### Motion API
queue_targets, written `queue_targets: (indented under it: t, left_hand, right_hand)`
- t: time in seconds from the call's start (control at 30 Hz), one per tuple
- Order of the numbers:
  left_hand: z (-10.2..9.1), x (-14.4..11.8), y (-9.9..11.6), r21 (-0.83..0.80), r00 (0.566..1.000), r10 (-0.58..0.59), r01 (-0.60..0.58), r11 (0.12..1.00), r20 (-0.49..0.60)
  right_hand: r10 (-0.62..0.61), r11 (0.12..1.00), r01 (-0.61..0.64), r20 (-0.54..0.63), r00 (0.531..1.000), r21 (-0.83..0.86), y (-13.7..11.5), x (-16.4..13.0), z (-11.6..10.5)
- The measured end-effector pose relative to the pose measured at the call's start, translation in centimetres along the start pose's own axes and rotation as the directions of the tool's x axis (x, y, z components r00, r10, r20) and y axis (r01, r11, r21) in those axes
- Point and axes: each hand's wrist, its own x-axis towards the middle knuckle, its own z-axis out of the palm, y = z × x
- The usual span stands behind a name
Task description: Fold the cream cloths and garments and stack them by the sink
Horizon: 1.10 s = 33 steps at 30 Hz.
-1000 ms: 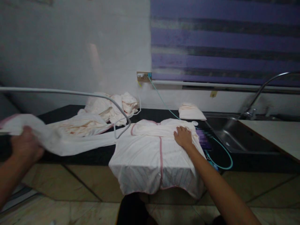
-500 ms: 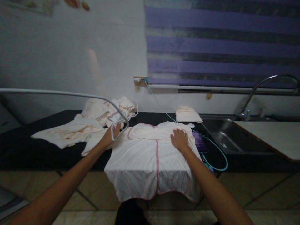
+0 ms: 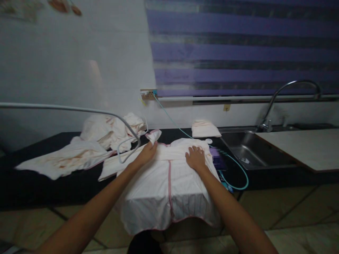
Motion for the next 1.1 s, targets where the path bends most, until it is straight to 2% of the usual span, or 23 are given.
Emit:
queue_targets:
  t: [0.23,0.43,0.63,0.73,0.8,0.87,0.97,1.03,1.1]
  left_hand:
    - [4.2,2.2,4.0,-0.063,0.996,0.087,-0.085,0.994,0.033]
    - [8.1,2.7,7.3,-0.082,0.972,0.210,-0.201,0.976,0.109]
    - [11.0,1.3,8.3,-0.064,0.906,0.352,-0.348,0.936,0.234]
    - [11.7,0.6,8.5,-0.080,0.893,0.384,-0.376,0.923,0.234]
    - [12.1,0.3,8.6,-0.092,0.908,0.363,-0.352,0.932,0.208]
    - [12.8,0.1,8.6,-0.074,0.933,0.300,-0.291,0.954,0.198]
    - [13.9,0.0,8.1,0.016,0.946,0.229,-0.239,0.971,0.230]
    - [14.7,-0.2,7.6,0.099,0.943,0.200,-0.233,0.967,0.266]
    - [15.3,-0.5,7.0,0.159,0.935,0.183,-0.239,0.958,0.304]
  right_hand:
    - [0.012,1.000,-0.012,0.021,1.000,0.000,-0.2,-0.1,-0.3]
    - [0.001,1.000,-0.001,-0.010,1.000,0.018,-0.2,0.0,-0.2]
    - [0.000,0.996,0.003,-0.033,0.999,0.085,0.0,0.3,0.2]
    - [0.002,0.986,0.012,-0.079,0.997,0.167,0.2,0.7,-0.1]
    - [0.050,0.963,-0.016,-0.118,0.992,0.268,0.5,1.1,-0.5]
    - [0.158,0.925,-0.088,-0.165,0.974,0.369,0.8,1.5,-1.0]
    - [0.331,0.857,-0.179,-0.251,0.910,0.482,1.1,1.9,-2.0]
    - [0.379,0.825,-0.164,-0.313,0.871,0.541,1.0,1.7,-2.6]
    - [0.328,0.824,-0.065,-0.381,0.865,0.562,0.5,1.3,-3.0]
